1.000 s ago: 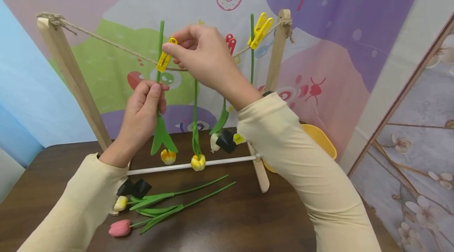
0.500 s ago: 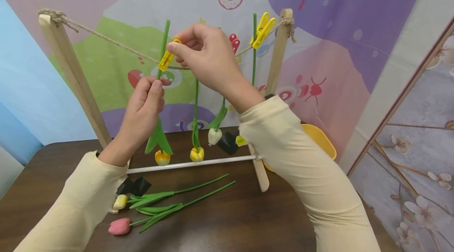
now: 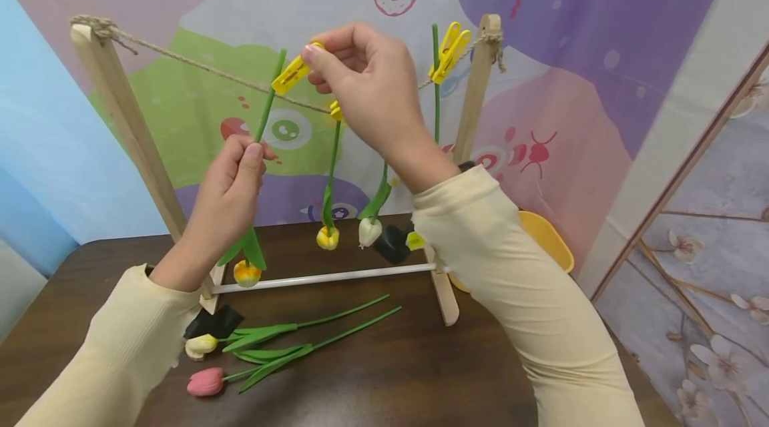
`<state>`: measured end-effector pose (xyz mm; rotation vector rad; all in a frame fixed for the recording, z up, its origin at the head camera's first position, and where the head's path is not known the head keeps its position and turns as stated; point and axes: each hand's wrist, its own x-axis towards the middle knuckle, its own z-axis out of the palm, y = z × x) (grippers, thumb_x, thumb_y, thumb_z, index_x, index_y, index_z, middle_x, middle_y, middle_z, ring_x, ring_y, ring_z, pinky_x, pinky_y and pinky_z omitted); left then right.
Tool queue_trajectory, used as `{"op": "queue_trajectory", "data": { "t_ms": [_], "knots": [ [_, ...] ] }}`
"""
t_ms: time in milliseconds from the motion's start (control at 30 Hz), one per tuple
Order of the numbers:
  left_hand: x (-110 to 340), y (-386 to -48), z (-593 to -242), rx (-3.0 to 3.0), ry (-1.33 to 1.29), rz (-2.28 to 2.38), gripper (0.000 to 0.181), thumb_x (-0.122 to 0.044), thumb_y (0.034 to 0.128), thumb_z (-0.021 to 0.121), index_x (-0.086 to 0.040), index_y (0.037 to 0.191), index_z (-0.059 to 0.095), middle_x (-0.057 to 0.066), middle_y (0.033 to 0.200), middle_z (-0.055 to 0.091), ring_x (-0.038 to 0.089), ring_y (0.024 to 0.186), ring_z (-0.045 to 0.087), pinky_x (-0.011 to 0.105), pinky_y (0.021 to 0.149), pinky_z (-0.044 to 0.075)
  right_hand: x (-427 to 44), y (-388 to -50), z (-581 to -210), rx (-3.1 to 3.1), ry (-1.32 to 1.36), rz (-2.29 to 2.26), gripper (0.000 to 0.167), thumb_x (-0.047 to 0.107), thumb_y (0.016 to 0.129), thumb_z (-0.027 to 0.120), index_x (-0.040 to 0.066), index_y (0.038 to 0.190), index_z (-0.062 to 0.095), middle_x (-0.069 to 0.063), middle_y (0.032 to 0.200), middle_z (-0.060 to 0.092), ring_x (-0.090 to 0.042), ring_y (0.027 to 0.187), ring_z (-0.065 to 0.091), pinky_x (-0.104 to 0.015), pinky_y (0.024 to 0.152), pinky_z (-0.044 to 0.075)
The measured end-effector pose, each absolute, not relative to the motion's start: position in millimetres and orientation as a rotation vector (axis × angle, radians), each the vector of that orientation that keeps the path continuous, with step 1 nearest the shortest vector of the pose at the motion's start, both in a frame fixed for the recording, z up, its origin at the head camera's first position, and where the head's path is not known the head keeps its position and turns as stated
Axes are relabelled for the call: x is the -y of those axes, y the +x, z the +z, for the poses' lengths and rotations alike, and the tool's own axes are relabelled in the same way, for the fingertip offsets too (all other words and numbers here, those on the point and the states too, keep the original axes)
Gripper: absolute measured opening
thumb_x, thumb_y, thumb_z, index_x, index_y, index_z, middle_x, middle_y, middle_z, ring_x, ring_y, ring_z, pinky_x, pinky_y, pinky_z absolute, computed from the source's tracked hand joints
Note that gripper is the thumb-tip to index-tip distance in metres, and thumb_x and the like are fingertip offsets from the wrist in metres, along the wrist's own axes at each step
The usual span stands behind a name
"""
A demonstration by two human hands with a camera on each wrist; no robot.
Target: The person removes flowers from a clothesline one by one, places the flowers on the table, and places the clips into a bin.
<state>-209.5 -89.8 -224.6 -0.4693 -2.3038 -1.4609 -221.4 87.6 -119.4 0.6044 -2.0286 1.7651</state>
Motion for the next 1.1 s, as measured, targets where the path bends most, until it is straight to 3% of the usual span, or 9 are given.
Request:
{"op": "queue_trajectory", "data": {
  "t_ms": [367, 667, 967, 1100],
  "knots": [
    [95.5, -195.1, -230.2, 2.519, -0.513, -1.176, 0.031, -0.028, 0.1034, 0.025, -0.002, 0.095, 0.04, 0.008, 0.078, 0.035, 0.023, 0.07, 0.036, 0.033, 0.068, 0.031, -101.1, -220.5, -119.9, 1.763, 0.589, 2.053, 0.011, 0.004, 0.087, 0.063, -0.003, 0.096, 0.063, -0.006, 0.081, 0.067, -0.018, 0.072, 0.065, -0.025, 0.074, 0.054],
    [86.5, -186.7, -251.6, 2.578, -0.624, -0.845, 0.029, -0.017, 0.1024, 0.033, -0.003, 0.078, 0.04, 0.007, 0.069, 0.036, 0.022, 0.064, 0.034, 0.031, 0.062, 0.029, -115.0, -215.1, -137.1, 1.7, 0.558, 2.239, 0.013, 0.002, 0.086, 0.062, -0.005, 0.098, 0.061, -0.011, 0.088, 0.065, -0.019, 0.073, 0.065, -0.026, 0.075, 0.054],
    [76.5, -173.4, -276.3, 2.667, -0.611, -0.52, 0.027, -0.017, 0.1002, 0.041, -0.004, 0.077, 0.04, 0.006, 0.066, 0.035, 0.021, 0.057, 0.034, 0.029, 0.052, 0.029, -135.3, -213.3, -159.9, 1.708, 0.542, 2.23, 0.01, 0.003, 0.09, 0.057, 0.0, 0.098, 0.061, -0.007, 0.092, 0.064, -0.015, 0.075, 0.067, -0.028, 0.076, 0.055],
    [71.8, -167.4, -289.4, 2.691, -0.601, -0.424, 0.026, -0.019, 0.0984, 0.045, -0.003, 0.078, 0.041, 0.007, 0.067, 0.037, 0.022, 0.057, 0.035, 0.03, 0.05, 0.029, -146.9, -209.7, -171.0, 1.665, 0.495, 2.286, 0.013, 0.004, 0.089, 0.059, -0.003, 0.1, 0.061, -0.008, 0.091, 0.065, -0.017, 0.076, 0.068, -0.027, 0.076, 0.055]
  ]
}}
